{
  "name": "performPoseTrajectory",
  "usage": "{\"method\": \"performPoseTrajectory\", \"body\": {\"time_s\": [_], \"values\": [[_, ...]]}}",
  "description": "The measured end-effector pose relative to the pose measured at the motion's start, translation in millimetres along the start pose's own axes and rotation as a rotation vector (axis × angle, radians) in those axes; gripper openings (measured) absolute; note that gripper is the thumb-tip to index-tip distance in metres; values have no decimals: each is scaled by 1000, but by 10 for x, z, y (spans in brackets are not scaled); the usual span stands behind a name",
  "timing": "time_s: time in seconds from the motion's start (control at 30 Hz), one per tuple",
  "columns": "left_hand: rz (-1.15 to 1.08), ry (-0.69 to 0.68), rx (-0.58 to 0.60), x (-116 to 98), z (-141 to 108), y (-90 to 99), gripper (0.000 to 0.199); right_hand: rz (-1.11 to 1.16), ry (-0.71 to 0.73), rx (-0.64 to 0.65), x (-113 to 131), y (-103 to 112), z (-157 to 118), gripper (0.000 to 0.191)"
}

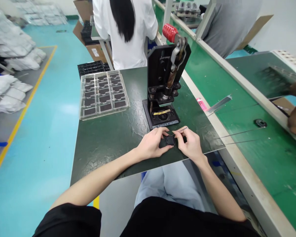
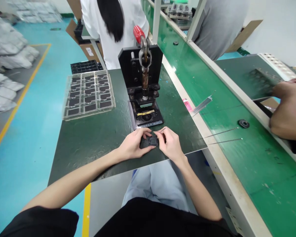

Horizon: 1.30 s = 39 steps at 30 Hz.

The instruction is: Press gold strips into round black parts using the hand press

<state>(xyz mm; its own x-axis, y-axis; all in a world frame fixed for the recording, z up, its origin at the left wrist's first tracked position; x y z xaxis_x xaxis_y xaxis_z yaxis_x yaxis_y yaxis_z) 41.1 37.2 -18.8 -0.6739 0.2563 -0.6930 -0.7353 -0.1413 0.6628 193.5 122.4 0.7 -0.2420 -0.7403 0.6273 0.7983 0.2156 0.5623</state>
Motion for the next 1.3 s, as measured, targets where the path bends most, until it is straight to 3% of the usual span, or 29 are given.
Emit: {"method": "performPoseTrajectory", "body": {"time_s": [0.43, 0.57, 0.77, 0.83, 0.9, 0.97, 1.13, 1.3], "values": [[-25, 3, -13, 23, 2, -28, 55, -134, 170, 34, 109, -55, -11, 23], [-42, -1, -10, 20, 7, -25, 53, -132, 161, 44, 104, -70, 0, 25], [-55, 9, -10, 2, 28, -15, 48, 36, -4, 52, 45, -50, 7, 27], [-52, 21, -9, 4, 35, -17, 48, 128, -142, -44, 3, -4, 0, 29], [-44, 31, -8, 11, 38, -21, 47, 209, -287, -222, -39, 79, -29, 29], [-38, 34, -14, 18, 37, -23, 47, 225, -345, -340, -39, 163, -63, 25], [-36, 28, -19, 27, 35, -20, 47, -7, -57, -150, 129, 252, -70, 35], [-61, 52, -25, 51, 46, -19, 54, -41, -27, -46, 107, 198, -83, 47]]}}
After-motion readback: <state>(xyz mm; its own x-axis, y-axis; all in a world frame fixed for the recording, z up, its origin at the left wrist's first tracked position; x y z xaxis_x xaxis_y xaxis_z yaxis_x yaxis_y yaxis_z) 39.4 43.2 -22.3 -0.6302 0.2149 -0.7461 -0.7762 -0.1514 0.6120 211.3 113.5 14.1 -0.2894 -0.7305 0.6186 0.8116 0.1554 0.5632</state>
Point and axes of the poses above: each hand's wrist, its own z-axis towards the middle knuckle, its own y-axis out of the back of the hand, x = y × z, the point moved 4 cm from there along z, towards the middle knuckle, and after that the axes turned 5 degrees about -y, right-handed, at the moved point
